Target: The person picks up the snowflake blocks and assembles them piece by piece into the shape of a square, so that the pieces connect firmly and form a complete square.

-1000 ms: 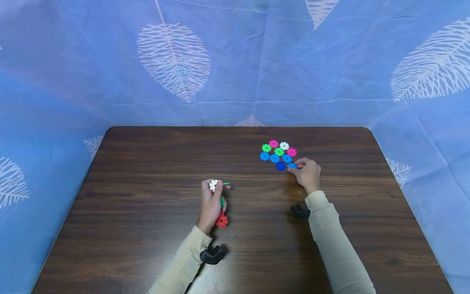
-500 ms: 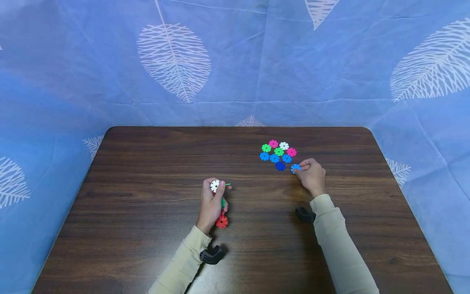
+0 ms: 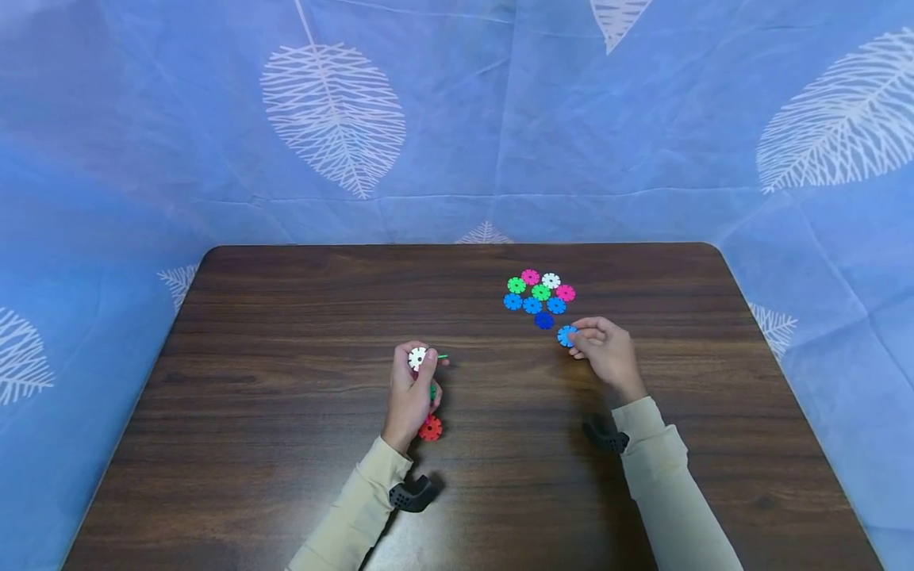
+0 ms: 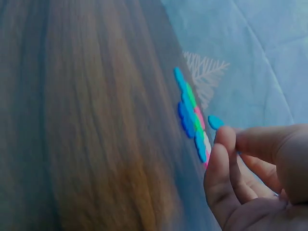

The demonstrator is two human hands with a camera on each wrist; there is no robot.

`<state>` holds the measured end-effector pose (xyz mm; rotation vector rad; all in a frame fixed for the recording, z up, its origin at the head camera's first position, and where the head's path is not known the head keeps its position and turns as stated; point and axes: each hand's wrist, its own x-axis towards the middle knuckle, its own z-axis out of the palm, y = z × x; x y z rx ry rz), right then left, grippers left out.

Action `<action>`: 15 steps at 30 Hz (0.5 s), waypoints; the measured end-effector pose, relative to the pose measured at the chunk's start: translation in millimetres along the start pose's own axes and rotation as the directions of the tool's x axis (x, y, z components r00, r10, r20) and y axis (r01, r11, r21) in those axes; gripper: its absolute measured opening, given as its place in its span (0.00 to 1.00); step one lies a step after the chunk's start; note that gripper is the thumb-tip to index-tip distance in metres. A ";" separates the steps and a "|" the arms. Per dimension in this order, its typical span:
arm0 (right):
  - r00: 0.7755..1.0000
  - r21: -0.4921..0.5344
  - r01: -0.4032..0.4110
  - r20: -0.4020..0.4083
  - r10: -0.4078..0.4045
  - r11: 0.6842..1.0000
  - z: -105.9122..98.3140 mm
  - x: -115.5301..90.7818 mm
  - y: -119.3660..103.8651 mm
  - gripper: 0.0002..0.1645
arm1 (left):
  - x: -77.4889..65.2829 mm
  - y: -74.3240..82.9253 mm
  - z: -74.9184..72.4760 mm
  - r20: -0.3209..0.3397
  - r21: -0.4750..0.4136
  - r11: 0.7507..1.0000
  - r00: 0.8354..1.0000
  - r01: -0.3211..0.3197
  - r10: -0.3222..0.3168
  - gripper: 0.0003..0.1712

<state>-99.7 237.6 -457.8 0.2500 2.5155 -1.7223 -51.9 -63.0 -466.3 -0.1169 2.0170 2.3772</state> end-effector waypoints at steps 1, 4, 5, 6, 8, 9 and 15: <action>1.000 0.032 0.000 0.017 0.000 0.999 1.0 -2.5 -1.0 0.19 | 0.0 -0.2 0.3 0.005 -0.002 1.000 1.000 -0.004 0.004 0.14; 0.998 0.103 -0.009 0.059 0.003 0.995 5.4 -10.0 -3.6 0.21 | 0.0 -0.4 1.6 0.026 -0.006 1.000 1.000 -0.003 0.003 0.14; 0.998 0.122 -0.010 0.069 0.002 0.992 7.5 -12.2 -4.2 0.22 | 0.1 -0.3 2.4 0.030 -0.008 1.000 1.000 0.000 0.000 0.14; 0.997 0.138 -0.008 0.079 -0.003 0.990 9.9 -14.6 -4.8 0.22 | 0.1 -0.2 3.1 0.034 -0.013 1.000 0.999 0.004 -0.004 0.14; 0.995 0.162 0.001 0.096 -0.017 0.987 15.7 -19.0 -6.4 0.22 | -0.1 -0.4 4.8 0.037 -0.014 1.000 0.999 0.014 -0.013 0.13; 0.994 0.173 0.004 0.103 -0.022 0.985 18.9 -21.1 -7.1 0.21 | -0.3 -0.5 5.7 0.037 -0.017 1.000 0.999 0.017 -0.016 0.13; 0.987 0.219 0.029 0.150 -0.063 0.975 39.0 -34.5 -14.6 0.19 | -2.8 -2.8 11.2 0.046 -0.022 0.999 0.998 0.035 -0.034 0.12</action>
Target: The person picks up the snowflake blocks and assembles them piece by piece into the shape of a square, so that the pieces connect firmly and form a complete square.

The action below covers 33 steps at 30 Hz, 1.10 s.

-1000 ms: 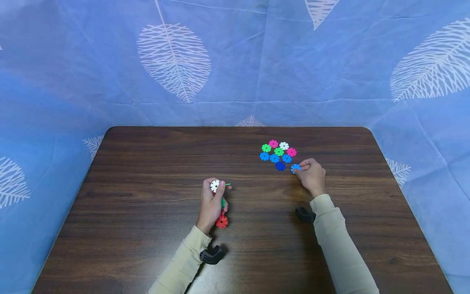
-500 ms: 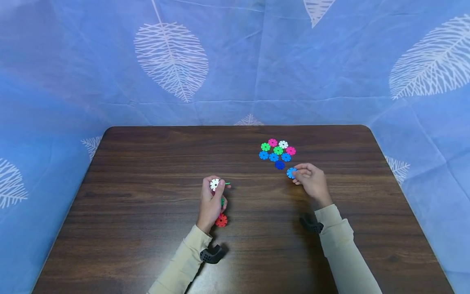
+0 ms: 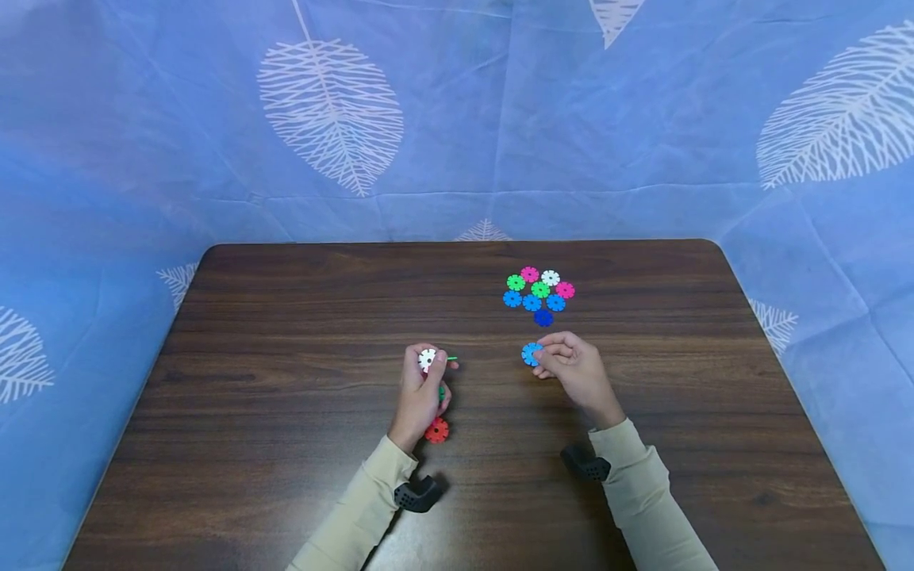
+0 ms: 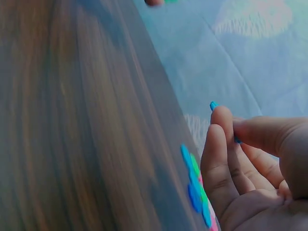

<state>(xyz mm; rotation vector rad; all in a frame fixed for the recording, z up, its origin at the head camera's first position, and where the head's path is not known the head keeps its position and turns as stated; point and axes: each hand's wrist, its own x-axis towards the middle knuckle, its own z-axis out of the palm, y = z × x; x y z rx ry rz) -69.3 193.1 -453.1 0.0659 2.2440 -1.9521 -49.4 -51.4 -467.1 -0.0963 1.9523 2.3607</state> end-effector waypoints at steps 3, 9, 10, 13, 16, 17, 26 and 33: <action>0.999 -0.005 0.029 0.036 -0.029 1.000 11.6 -4.9 -3.4 0.18 | -1.5 -0.9 2.2 0.002 0.001 1.000 1.000 0.003 -0.003 0.11; 0.991 0.004 0.084 0.108 -0.084 0.996 34.0 -7.7 -12.3 0.15 | -3.5 0.5 4.4 0.017 0.020 1.000 1.000 0.008 -0.008 0.12; 0.989 0.004 0.088 0.119 -0.088 0.996 37.6 -7.3 -14.2 0.15 | -3.6 1.0 4.4 0.024 0.025 1.000 1.000 0.010 -0.011 0.12; 0.984 0.002 0.098 0.147 -0.098 0.995 48.0 -4.9 -19.8 0.15 | -4.3 2.0 3.9 0.046 0.051 0.999 0.999 0.016 -0.019 0.13; 0.982 0.010 0.098 0.161 -0.098 0.995 56.3 -3.4 -25.2 0.14 | -5.5 2.4 4.2 0.072 0.069 0.997 0.997 0.018 -0.023 0.14; 0.982 0.013 0.099 0.163 -0.099 0.995 58.5 -2.9 -26.1 0.14 | -5.9 2.3 4.3 0.078 0.074 0.997 0.997 0.018 -0.024 0.13; 0.980 0.012 0.106 0.170 -0.106 0.994 67.4 -0.6 -26.0 0.14 | -6.9 4.4 4.0 0.097 0.070 0.997 0.994 0.034 -0.041 0.14; 0.981 0.018 0.095 0.167 -0.097 0.995 69.7 -0.1 -24.8 0.14 | -7.3 4.0 5.8 0.095 0.076 0.997 0.995 0.036 -0.043 0.15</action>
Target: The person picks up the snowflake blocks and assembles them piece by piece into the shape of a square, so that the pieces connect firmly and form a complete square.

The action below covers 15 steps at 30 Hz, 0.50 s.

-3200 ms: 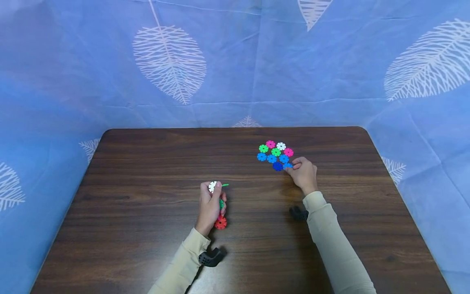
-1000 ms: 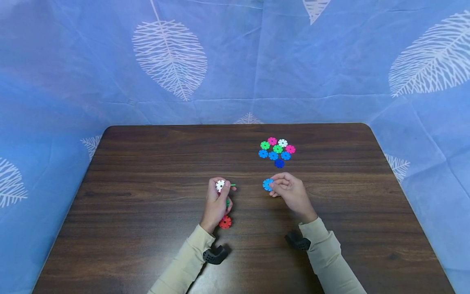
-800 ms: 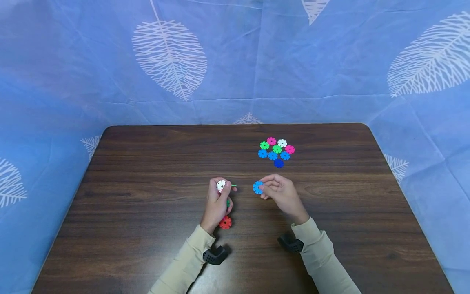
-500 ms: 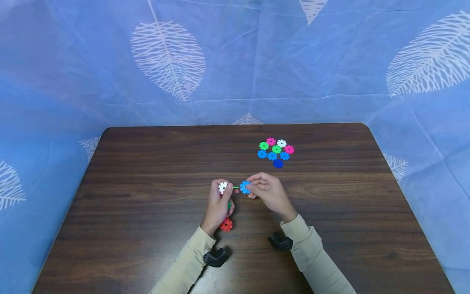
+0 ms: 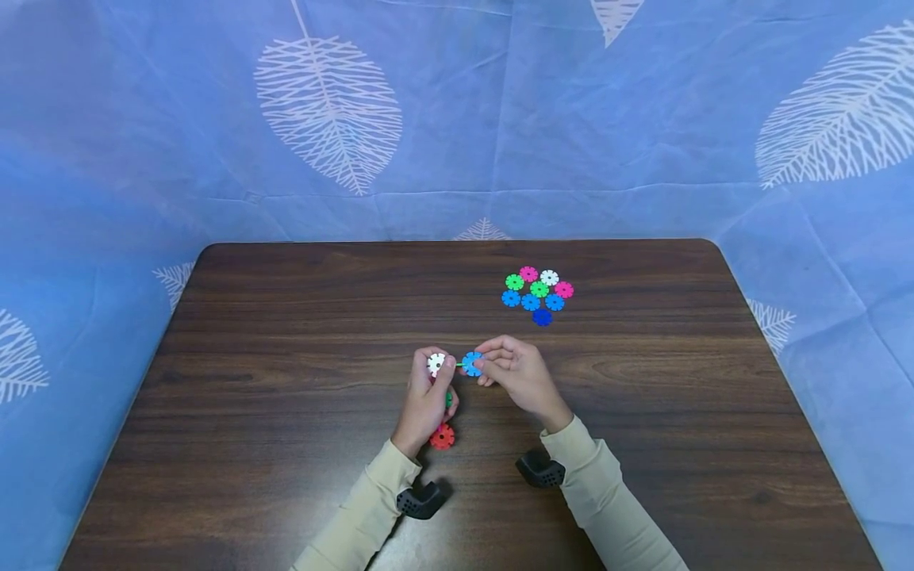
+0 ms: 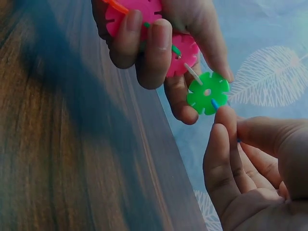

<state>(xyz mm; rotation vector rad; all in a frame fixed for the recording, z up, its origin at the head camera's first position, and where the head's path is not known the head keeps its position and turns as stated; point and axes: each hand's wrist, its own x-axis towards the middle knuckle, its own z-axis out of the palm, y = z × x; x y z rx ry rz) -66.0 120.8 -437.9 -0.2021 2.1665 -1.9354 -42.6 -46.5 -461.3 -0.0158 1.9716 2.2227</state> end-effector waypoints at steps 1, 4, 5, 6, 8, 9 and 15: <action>1.000 0.002 -0.002 -0.004 0.002 1.000 0.2 -0.1 0.4 0.14 | 0.3 -0.6 0.3 0.000 0.000 1.000 1.000 -0.003 0.003 0.15; 1.000 0.022 -0.003 -0.016 0.004 1.000 1.1 -0.3 1.7 0.14 | 0.9 -1.9 1.1 0.003 0.000 1.000 1.000 -0.010 0.010 0.14; 1.000 0.030 -0.004 -0.020 0.004 1.000 1.3 -0.6 1.9 0.14 | 1.0 -2.5 1.4 0.005 -0.003 1.000 1.000 -0.009 0.009 0.14; 1.000 0.040 -0.003 -0.022 0.004 0.999 1.6 -0.8 2.5 0.14 | 1.0 -3.0 1.9 0.007 -0.001 1.000 1.000 -0.010 0.010 0.13; 1.000 0.057 0.001 -0.025 0.000 0.998 1.9 -1.1 3.9 0.14 | 0.3 -3.3 3.1 0.008 -0.004 1.000 1.000 -0.007 0.007 0.12; 1.000 0.061 0.001 -0.026 0.001 0.998 1.9 -1.1 4.5 0.14 | 0.1 -3.7 3.8 0.005 -0.003 1.000 1.000 -0.007 0.007 0.12; 0.999 0.083 0.000 -0.038 0.003 0.997 2.8 0.2 8.8 0.13 | 0.7 -5.1 8.2 -0.028 0.007 1.000 1.000 -0.010 0.010 0.10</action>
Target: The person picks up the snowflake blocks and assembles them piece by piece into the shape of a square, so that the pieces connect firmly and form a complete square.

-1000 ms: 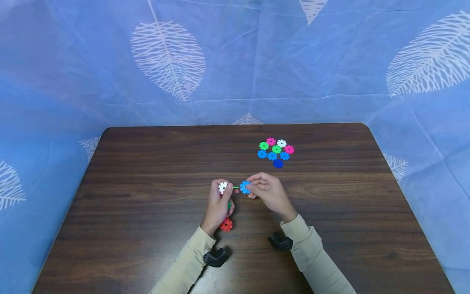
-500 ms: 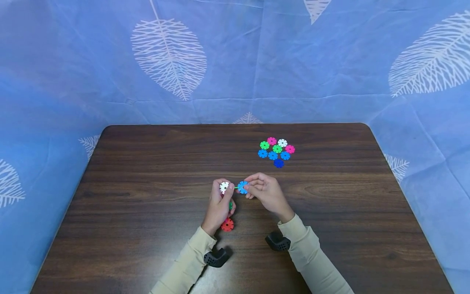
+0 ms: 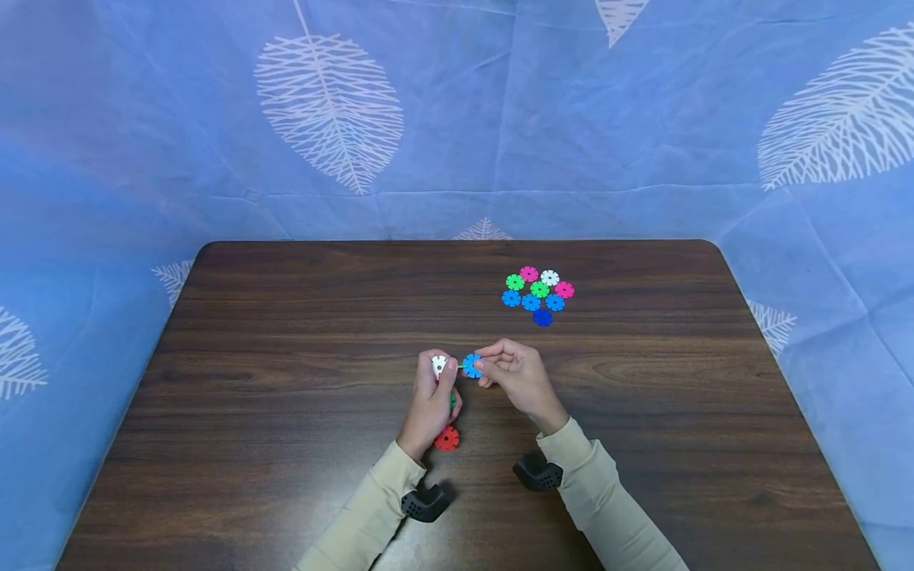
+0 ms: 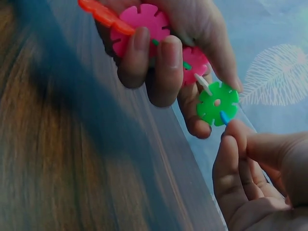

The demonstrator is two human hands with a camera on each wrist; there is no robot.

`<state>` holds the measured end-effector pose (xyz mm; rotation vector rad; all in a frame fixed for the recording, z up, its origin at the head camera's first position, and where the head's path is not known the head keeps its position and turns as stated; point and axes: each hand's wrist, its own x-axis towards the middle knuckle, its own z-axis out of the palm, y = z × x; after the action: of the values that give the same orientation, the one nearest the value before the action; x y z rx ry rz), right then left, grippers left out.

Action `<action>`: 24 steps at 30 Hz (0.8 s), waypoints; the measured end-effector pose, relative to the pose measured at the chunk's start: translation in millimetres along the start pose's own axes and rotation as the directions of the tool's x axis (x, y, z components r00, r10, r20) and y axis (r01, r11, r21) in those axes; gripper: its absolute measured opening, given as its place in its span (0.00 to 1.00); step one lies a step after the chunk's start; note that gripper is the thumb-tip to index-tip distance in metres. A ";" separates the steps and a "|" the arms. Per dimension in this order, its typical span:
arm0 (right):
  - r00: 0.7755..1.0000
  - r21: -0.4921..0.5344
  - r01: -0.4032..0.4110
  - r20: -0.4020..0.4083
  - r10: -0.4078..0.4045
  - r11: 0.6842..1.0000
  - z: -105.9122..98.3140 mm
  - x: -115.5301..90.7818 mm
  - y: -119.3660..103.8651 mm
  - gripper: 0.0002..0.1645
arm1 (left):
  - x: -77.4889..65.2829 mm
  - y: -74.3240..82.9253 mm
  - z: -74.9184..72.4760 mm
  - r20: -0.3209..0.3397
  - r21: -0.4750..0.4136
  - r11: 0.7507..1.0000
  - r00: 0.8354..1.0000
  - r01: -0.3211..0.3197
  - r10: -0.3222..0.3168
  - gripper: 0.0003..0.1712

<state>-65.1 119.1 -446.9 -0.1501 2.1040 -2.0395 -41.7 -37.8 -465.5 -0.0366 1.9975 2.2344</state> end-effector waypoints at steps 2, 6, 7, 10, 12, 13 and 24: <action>1.000 0.011 0.000 -0.007 0.000 1.000 1.3 0.5 0.9 0.13 | 0.6 -0.5 0.1 -0.002 0.009 1.000 1.000 0.009 -0.009 0.10; 1.000 0.031 0.000 -0.008 0.000 1.000 3.3 0.6 3.0 0.14 | 0.7 0.2 -0.7 0.013 0.017 1.000 1.000 0.026 -0.027 0.09; 1.000 0.031 0.000 -0.005 0.000 1.000 3.4 0.6 3.4 0.14 | 0.6 0.5 -1.3 0.020 0.020 0.999 0.999 0.030 -0.030 0.10; 1.000 0.022 0.009 0.009 -0.009 1.000 3.0 0.6 3.9 0.14 | -0.7 2.0 -3.9 0.040 0.013 0.999 0.998 0.048 -0.049 0.10; 1.000 0.001 0.009 0.023 -0.009 1.000 2.6 0.7 3.9 0.14 | -1.8 1.7 -6.6 0.054 -0.007 0.998 0.996 0.064 -0.064 0.11; 1.000 -0.016 0.007 0.025 -0.007 1.000 2.1 0.4 3.8 0.14 | -1.9 1.3 -7.4 0.057 -0.024 0.997 0.996 0.075 -0.074 0.12; 0.999 -0.125 -0.007 0.032 0.011 0.992 2.8 -6.4 -0.3 0.15 | 1.6 -4.8 -10.3 0.045 -0.148 0.976 0.987 0.160 -0.154 0.12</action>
<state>-58.3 117.7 -446.2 -0.1908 2.2084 -1.8870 -43.5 -47.3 -471.6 -0.1667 1.7392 2.2638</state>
